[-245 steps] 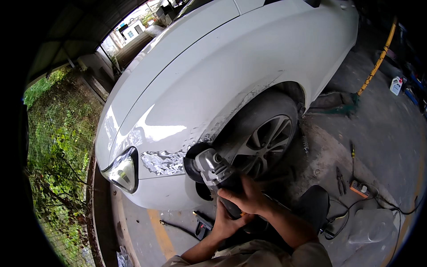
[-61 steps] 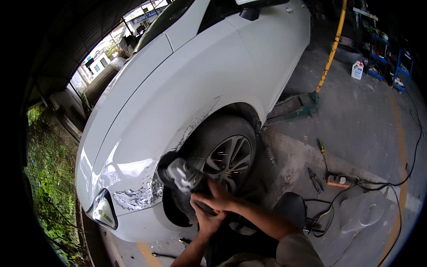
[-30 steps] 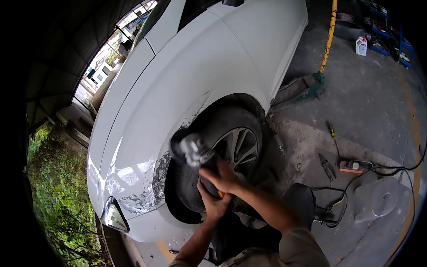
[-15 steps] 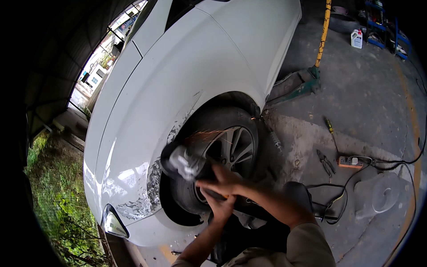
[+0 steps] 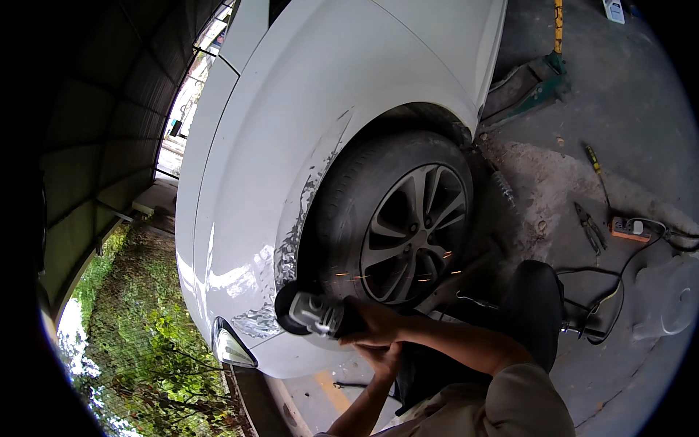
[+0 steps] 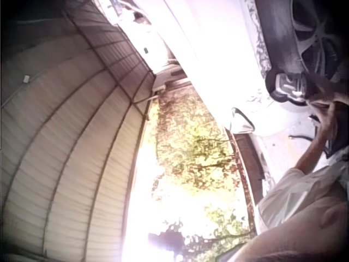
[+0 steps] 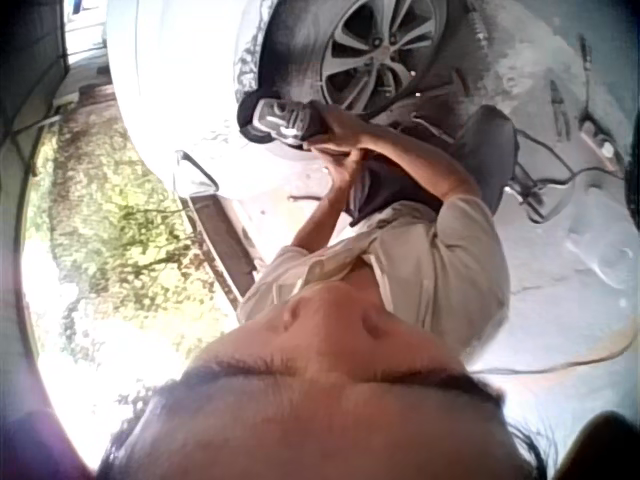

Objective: The person uses an angle grinder to remove paint and smooth the surface of a white car's front bumper. After grinding, the person uses a pneumatic air gun to blow away dust and debris from the treated area.

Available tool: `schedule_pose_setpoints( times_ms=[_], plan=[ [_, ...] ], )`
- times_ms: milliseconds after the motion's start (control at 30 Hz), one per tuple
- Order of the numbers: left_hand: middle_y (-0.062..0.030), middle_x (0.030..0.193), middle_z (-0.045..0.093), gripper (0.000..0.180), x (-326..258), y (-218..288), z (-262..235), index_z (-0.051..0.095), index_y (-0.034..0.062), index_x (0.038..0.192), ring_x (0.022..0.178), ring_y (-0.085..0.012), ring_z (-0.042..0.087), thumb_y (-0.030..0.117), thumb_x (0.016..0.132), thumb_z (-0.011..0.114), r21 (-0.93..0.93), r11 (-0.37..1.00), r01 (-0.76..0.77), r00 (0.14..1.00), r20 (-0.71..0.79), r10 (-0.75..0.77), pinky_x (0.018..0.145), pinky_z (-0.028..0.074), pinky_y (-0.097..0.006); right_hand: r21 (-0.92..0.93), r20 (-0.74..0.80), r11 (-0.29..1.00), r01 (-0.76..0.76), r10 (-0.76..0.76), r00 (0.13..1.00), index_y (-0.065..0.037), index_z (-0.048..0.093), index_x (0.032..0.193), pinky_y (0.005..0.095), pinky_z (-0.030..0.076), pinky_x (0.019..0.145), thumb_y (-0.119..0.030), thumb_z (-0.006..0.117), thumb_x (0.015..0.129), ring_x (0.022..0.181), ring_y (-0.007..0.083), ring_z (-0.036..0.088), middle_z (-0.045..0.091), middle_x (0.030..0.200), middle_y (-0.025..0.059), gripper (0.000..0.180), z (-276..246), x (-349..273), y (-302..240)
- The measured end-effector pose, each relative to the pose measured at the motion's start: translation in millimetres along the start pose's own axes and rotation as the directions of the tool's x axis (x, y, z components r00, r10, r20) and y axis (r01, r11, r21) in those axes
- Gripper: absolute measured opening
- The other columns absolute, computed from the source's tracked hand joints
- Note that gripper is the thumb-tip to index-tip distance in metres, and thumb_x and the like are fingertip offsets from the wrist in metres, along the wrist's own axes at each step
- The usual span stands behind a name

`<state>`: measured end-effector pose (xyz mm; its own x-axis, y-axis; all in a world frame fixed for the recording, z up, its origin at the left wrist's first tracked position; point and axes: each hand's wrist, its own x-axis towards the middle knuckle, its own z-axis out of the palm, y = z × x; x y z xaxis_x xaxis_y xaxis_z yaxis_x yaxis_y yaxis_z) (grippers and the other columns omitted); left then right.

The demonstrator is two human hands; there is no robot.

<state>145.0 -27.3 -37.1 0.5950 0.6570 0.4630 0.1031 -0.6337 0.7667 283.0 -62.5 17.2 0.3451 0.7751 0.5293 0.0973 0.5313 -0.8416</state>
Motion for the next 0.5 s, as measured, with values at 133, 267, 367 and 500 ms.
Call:
schedule_pose_setpoints(
  times_ms=[133, 267, 367, 500],
  plan=[
    [-0.0201, 0.125, 0.038, 0.098, 66, 14, 13, 0.019, -0.0044, 0.134, 0.118, -0.0265, 0.04, 0.027, 0.065, 0.08, 0.123, 0.992, 0.008, 0.98, 0.195, -0.032, 0.101, 0.033, -0.038, -0.066, -0.381, 0.986, -0.152, 0.116, 0.917, -0.002, 0.049, 0.117, 0.0392, 0.046, 0.085, -0.037, 0.072, 0.075, 0.098, 0.0291, 0.057, 0.058, 0.106, 0.0162, 0.059, -34, 17, 0],
    [-0.0253, 0.113, 0.053, 0.085, 150, 90, 52, 0.032, -0.0089, 0.128, 0.105, -0.0295, 0.054, 0.022, 0.065, 0.078, 0.076, 0.997, -0.021, 0.948, 0.318, -0.004, 0.093, 0.042, -0.036, 0.328, -0.555, 0.941, 0.08, 0.123, 0.823, 0.0, 0.05, 0.115, 0.0347, 0.049, 0.077, -0.03, 0.064, 0.082, 0.089, 0.0216, 0.059, 0.06, 0.096, 0.0106, 0.047, -94, 62, -3],
    [-0.0238, 0.119, 0.05, 0.085, 150, 67, 52, 0.031, -0.0086, 0.131, 0.109, -0.0282, 0.052, 0.022, 0.065, 0.077, 0.091, 0.994, -0.064, 0.952, 0.303, 0.034, 0.095, 0.04, -0.035, 0.17, -0.608, 0.977, -0.125, 0.204, 0.768, 0.0, 0.053, 0.109, 0.0342, 0.05, 0.072, -0.033, 0.063, 0.083, 0.084, 0.0189, 0.061, 0.061, 0.091, 0.0093, 0.043, -90, 59, -29],
    [-0.0177, 0.135, 0.03, 0.104, 57, 9, 41, 0.016, -0.0037, 0.137, 0.125, -0.0276, 0.034, 0.028, 0.064, 0.082, -0.053, 0.999, 0.005, 0.996, 0.09, 0.0, 0.104, 0.03, -0.04, -0.059, -0.254, 0.998, 0.017, -0.032, 0.967, -0.001, 0.05, 0.119, 0.0395, 0.045, 0.089, -0.034, 0.074, 0.072, 0.101, 0.0294, 0.059, 0.061, 0.108, 0.0193, 0.062, -51, 20, 9]
  ],
)
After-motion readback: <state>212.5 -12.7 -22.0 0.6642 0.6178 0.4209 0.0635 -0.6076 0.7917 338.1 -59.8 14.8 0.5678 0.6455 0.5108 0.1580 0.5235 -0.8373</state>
